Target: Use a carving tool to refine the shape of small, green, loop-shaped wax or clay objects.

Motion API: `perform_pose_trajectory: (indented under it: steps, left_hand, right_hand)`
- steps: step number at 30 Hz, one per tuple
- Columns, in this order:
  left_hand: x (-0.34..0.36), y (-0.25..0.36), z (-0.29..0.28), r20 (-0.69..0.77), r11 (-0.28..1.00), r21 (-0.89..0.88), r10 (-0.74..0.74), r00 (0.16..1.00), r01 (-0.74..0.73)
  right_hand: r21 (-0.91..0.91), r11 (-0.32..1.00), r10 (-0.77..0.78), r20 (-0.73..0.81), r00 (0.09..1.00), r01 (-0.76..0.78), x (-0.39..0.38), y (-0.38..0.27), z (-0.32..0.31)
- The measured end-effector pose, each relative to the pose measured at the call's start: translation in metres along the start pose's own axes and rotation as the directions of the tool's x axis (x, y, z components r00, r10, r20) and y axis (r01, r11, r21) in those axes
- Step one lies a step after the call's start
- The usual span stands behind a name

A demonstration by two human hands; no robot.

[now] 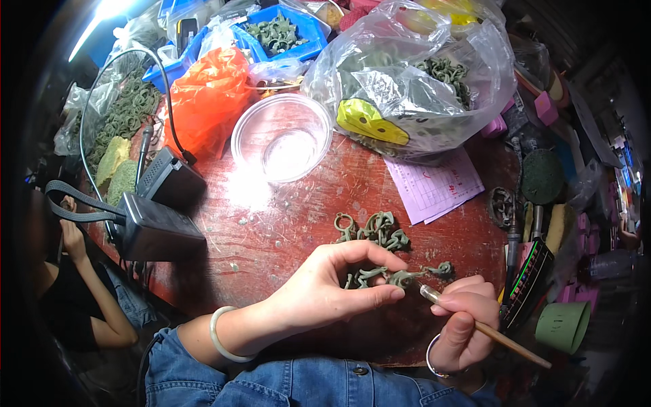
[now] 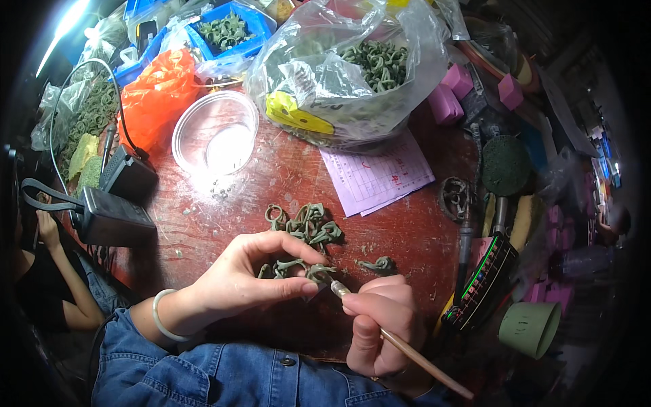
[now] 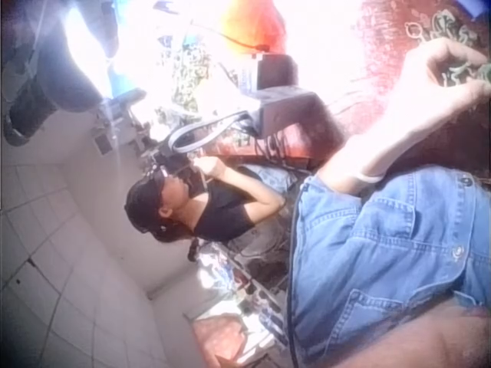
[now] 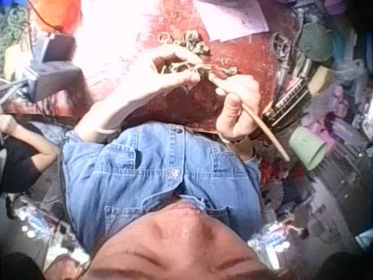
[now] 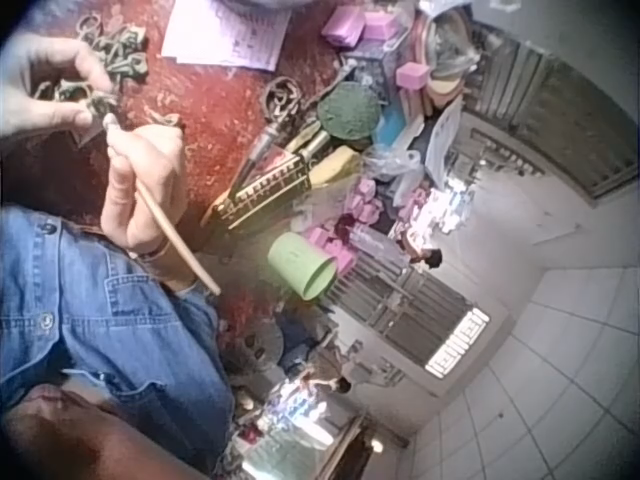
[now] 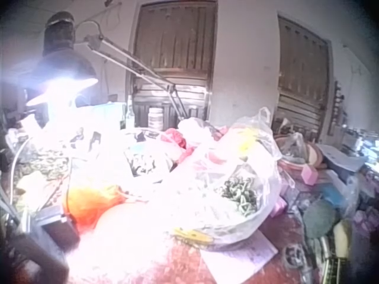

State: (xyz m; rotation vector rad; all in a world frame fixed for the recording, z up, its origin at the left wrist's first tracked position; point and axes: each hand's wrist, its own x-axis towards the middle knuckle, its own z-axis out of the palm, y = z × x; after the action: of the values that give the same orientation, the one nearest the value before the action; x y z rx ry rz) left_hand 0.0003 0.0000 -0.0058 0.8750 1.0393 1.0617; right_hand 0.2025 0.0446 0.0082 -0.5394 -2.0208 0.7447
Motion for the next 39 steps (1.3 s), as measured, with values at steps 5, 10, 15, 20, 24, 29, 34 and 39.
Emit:
perform_pose_trajectory:
  steps: [5, 10, 15, 20, 24, 29, 34, 39]
  left_hand:
    - [0.0, 0.003, 0.002, -0.005, 1.0, 0.016, -0.006, 1.0, 0.006]
    - [0.0, 0.003, 0.0, -0.007, 1.0, -0.01, -0.02, 1.0, 0.02]
    - [-0.001, 0.009, 0.002, -0.01, 0.997, -0.04, -0.069, 0.998, 0.068]
    - [-0.001, 0.007, 0.001, -0.001, 0.999, -0.036, -0.037, 0.999, 0.037]
    - [0.0, 0.004, 0.0, 0.01, 0.997, -0.04, -0.061, 0.998, 0.062]
    - [0.0, 0.001, -0.001, 0.028, 1.0, 0.002, -0.022, 0.999, 0.022]
    - [-0.001, 0.006, -0.001, 0.017, 0.994, -0.057, -0.089, 0.996, 0.089]
    - [-0.001, 0.006, 0.001, 0.014, 0.994, -0.061, -0.088, 0.996, 0.089]
  right_hand:
    - [-0.015, 1.0, 0.025, 0.024, 0.999, -0.024, 0.0, -0.001, -0.003]
    - [-0.004, 1.0, -0.013, 0.026, 1.0, 0.013, 0.002, 0.001, 0.001]
    - [-0.006, 1.0, -0.001, 0.021, 1.0, 0.001, -0.001, 0.0, -0.001]
    - [-0.009, 1.0, -0.003, 0.022, 1.0, 0.003, 0.0, 0.001, 0.001]
    - [-0.009, 1.0, -0.012, 0.01, 1.0, 0.012, -0.001, 0.002, 0.003]
    - [-0.008, 0.998, -0.058, -0.028, 0.998, 0.058, 0.0, 0.002, 0.003]
    - [0.004, 0.999, -0.044, -0.028, 0.999, 0.044, -0.001, 0.002, 0.001]
    - [-0.002, 0.997, -0.071, -0.063, 0.995, 0.071, -0.001, 0.0, 0.004]
